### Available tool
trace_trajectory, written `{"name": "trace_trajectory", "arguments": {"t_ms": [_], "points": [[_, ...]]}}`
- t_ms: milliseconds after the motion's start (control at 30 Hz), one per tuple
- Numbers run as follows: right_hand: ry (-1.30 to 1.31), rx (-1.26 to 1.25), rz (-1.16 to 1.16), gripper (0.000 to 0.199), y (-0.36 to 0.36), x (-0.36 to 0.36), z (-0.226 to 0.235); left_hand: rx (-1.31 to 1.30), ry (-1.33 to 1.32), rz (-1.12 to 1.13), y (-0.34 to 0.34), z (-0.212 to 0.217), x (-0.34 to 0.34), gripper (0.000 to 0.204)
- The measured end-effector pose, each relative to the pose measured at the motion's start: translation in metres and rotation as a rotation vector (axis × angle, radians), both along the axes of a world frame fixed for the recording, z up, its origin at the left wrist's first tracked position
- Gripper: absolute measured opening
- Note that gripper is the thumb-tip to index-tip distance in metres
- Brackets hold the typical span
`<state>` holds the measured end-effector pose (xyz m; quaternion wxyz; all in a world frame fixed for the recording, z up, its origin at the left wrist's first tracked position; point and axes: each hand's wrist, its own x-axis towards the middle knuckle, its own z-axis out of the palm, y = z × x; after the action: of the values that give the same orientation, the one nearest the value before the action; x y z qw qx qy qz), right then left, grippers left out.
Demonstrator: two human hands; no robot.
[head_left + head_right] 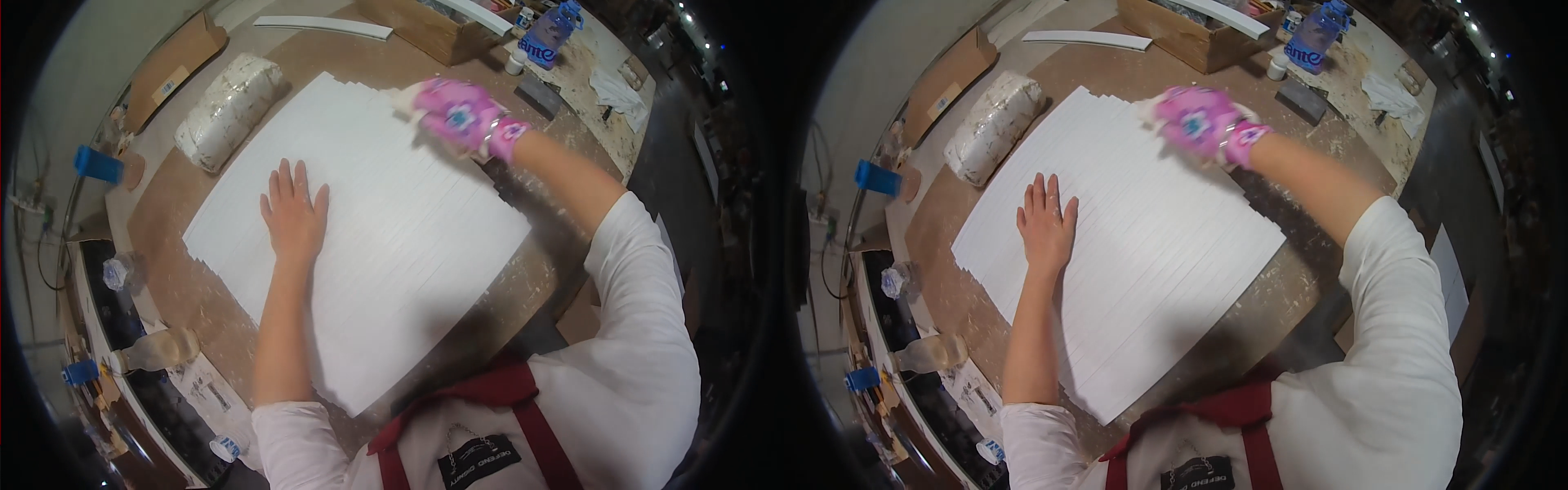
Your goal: The person wipes white grooved wood panels with a cloth, applies a liquid from a bottle to the cloth, and continues cleaning the grooves and flat surfaces of the panels.
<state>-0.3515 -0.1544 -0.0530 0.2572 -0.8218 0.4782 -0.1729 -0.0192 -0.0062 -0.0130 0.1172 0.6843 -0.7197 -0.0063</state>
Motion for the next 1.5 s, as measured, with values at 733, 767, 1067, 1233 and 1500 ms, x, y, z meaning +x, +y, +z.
{"name": "trace_trajectory", "arguments": {"t_ms": [733, 767, 1067, 1233, 1500], "points": [[0.453, 0.195, -0.2, 0.04, 0.05, 0.039, 0.089, -0.029, -0.033, -0.001, -0.005, -0.006, 0.005, 0.058], [0.47, 0.159, -0.256, 0.036, 0.038, 0.014, 0.09, -0.03, -0.025, -0.005, -0.005, -0.004, 0.005, 0.057], [0.213, -0.306, 0.071, 0.033, 0.078, 0.047, 0.045, -0.061, -0.083, -0.022, -0.003, -0.003, 0.008, 0.056], [0.185, -0.036, -0.377, 0.022, 0.04, -0.069, 0.068, -0.018, -0.071, 0.019, -0.001, -0.002, 0.005, 0.058], [-0.033, -0.423, -0.239, 0.042, 0.156, -0.218, 0.114, -0.032, -0.051, -0.019, -0.003, 0.001, -0.001, 0.055]]}}
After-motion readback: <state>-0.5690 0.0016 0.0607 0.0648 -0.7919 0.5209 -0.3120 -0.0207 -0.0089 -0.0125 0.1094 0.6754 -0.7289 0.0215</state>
